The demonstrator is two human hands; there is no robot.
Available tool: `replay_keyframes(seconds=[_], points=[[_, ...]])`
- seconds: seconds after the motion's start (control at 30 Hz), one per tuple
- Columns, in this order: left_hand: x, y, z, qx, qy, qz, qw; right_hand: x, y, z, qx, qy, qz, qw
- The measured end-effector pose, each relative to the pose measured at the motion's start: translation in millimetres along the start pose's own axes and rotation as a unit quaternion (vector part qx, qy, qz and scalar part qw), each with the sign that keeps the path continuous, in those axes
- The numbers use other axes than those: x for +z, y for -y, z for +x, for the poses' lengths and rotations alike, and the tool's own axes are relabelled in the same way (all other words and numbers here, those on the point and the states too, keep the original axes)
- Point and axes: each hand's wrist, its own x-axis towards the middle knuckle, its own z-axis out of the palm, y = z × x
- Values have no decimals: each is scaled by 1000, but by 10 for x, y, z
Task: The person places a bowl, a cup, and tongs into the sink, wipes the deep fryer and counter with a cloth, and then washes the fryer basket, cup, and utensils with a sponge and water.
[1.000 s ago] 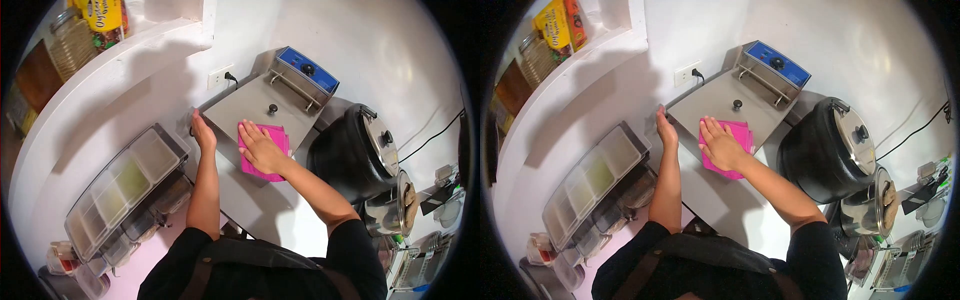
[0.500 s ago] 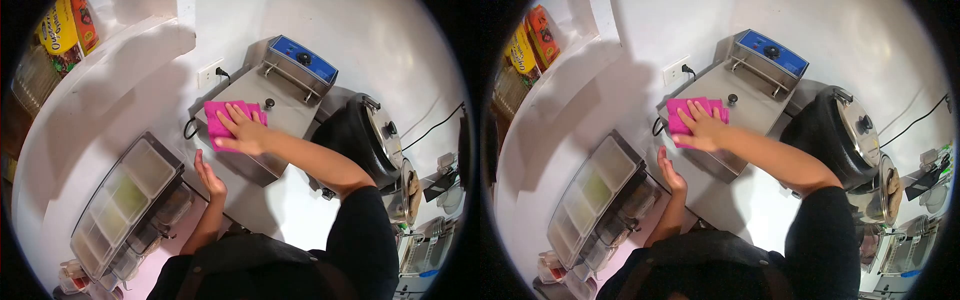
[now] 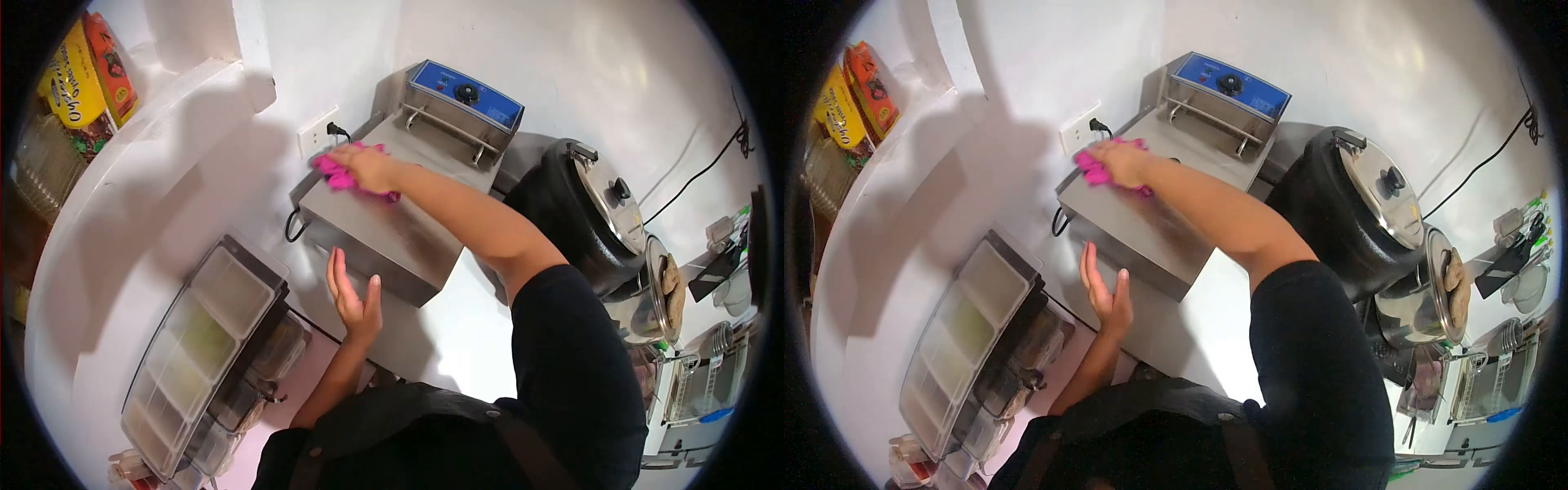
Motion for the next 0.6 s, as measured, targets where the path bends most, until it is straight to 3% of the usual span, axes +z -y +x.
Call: replay_keyframes(seconds=[0.03,0.1,0.2,0.27,0.3,0.37,0.43,0.47,0.53,0.6], points=[[-33,11,-5,3,-4,0,1000,-203,4,-28,92,52,-96,990],[-117,50,-26,6,-13,-10,1000,-229,-461,12,99,-17,-216,971],[-227,62,-65,-20,-7,1,1000,-182,-1113,112,196,-40,-289,936],[-289,32,-86,-21,1,7,1000,-10,-1339,253,238,-174,-132,946],[-309,20,-99,-22,8,13,1000,7,-1349,255,238,-174,-132,946],[-295,39,-87,-22,16,17,999,-261,-730,197,227,-29,-243,942],[-238,16,-46,-25,29,16,999,-136,-518,292,200,-18,-218,955],[-195,-1,-5,-16,24,13,999,-86,-189,213,198,-18,-169,965],[-113,-4,93,0,21,5,1000,-20,517,-118,124,-14,-202,971],[-56,61,159,24,-20,32,999,443,753,-344,64,-150,-129,978]])
